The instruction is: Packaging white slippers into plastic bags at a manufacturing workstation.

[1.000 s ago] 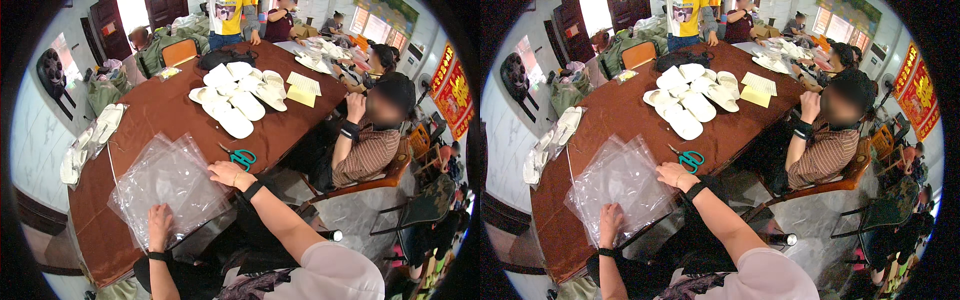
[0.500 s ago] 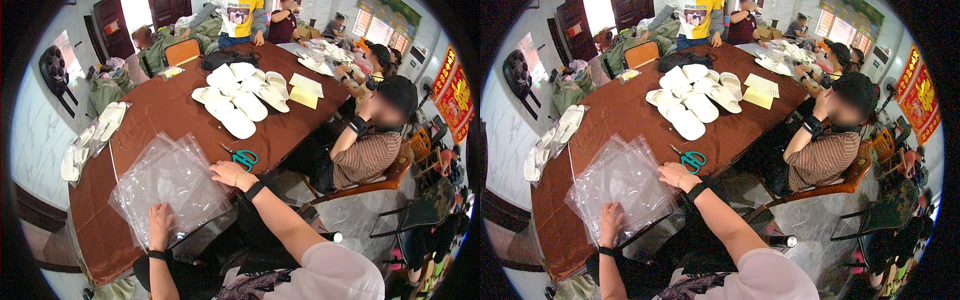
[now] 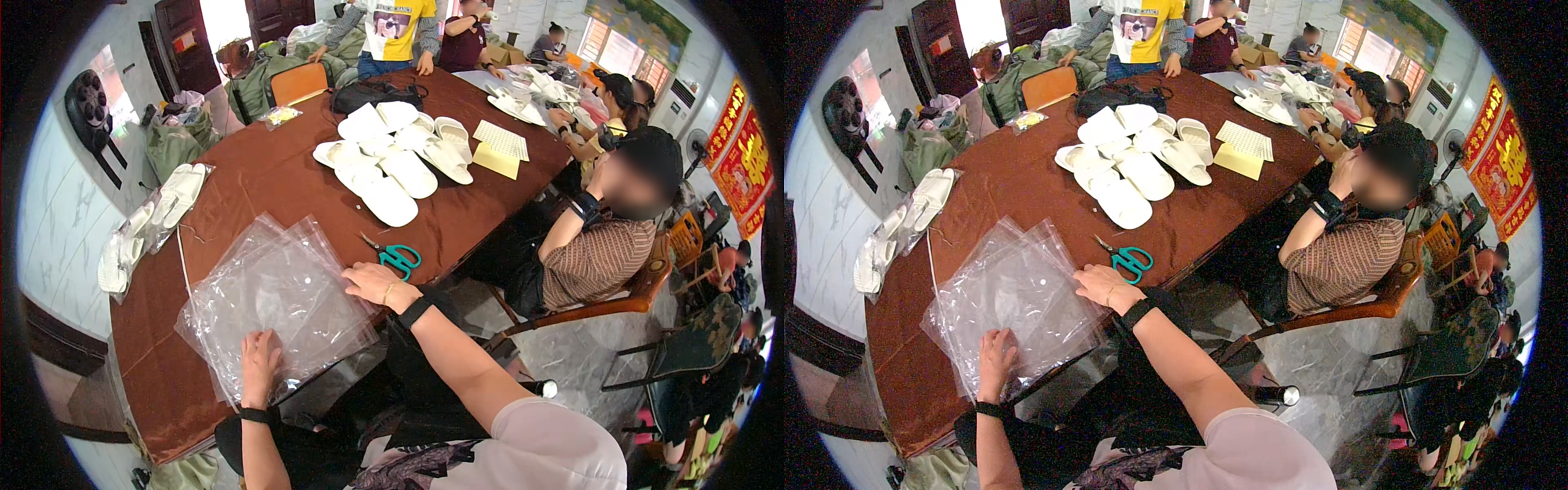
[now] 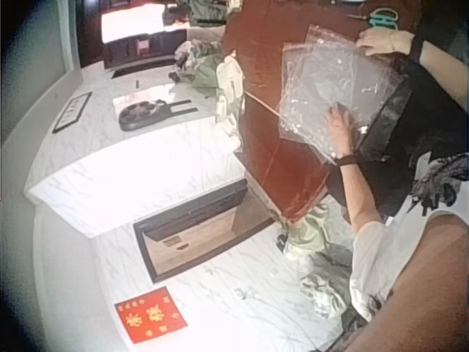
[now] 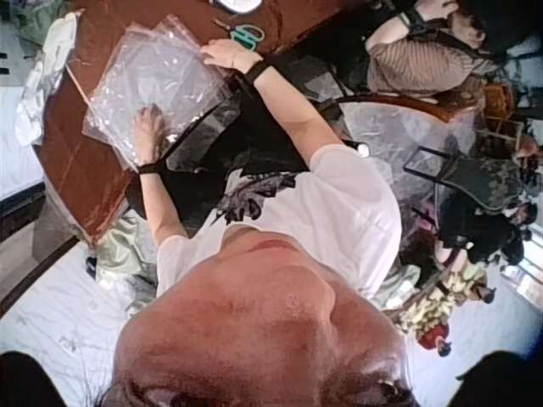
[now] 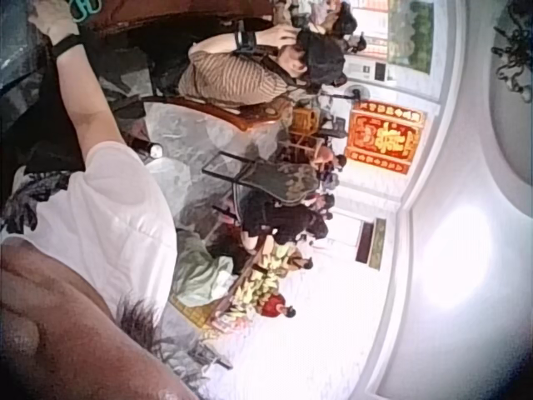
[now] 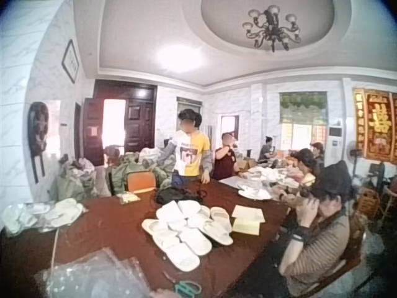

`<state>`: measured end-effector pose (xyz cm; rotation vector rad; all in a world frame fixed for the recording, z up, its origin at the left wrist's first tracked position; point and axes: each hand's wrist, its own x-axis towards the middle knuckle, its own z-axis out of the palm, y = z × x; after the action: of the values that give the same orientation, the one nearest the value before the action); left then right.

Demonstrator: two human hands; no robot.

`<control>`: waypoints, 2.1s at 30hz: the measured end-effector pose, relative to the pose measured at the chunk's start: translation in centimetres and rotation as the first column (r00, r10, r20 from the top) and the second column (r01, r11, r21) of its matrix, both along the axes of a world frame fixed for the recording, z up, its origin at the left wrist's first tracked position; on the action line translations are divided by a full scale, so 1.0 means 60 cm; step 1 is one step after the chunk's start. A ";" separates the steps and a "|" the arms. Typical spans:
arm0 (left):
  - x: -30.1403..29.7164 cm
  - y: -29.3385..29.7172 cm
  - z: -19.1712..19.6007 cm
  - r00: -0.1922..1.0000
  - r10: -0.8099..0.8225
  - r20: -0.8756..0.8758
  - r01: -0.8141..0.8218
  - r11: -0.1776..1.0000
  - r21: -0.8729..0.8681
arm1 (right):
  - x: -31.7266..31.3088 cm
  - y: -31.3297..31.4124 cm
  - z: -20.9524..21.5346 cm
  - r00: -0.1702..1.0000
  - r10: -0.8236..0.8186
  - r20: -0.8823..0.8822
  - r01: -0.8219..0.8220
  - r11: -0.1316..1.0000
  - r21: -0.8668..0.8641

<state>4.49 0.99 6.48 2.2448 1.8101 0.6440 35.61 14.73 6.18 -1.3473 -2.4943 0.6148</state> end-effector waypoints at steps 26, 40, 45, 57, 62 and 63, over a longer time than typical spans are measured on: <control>0.002 -0.001 0.002 1.000 0.016 0.007 -0.016 1.000 -0.013 | -0.001 0.003 -0.005 1.000 0.002 0.013 -0.003 1.000 0.025; 0.000 0.000 -0.004 1.000 0.014 0.000 -0.014 1.000 0.007 | -0.003 0.002 -0.008 1.000 0.006 0.028 -0.007 0.999 0.035; -0.003 0.000 -0.007 1.000 0.013 -0.003 -0.013 1.000 0.010 | -0.003 0.001 -0.004 1.000 0.005 0.026 -0.005 1.000 0.024; -0.003 0.000 -0.006 1.000 0.001 -0.017 -0.001 1.000 0.017 | -0.002 0.000 -0.001 0.999 0.009 0.032 -0.009 1.000 0.016; -0.004 0.000 -0.008 1.000 0.004 -0.026 -0.004 1.000 -0.002 | -0.001 -0.002 -0.001 1.000 -0.001 0.008 0.001 1.000 0.018; -0.004 0.001 -0.008 0.999 0.006 -0.031 -0.006 1.000 0.002 | -0.001 -0.002 -0.002 1.000 -0.001 0.007 0.001 1.000 0.018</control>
<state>4.26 1.02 6.02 2.2631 1.8324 0.6152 35.57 14.61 6.08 -1.3465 -2.4986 0.5869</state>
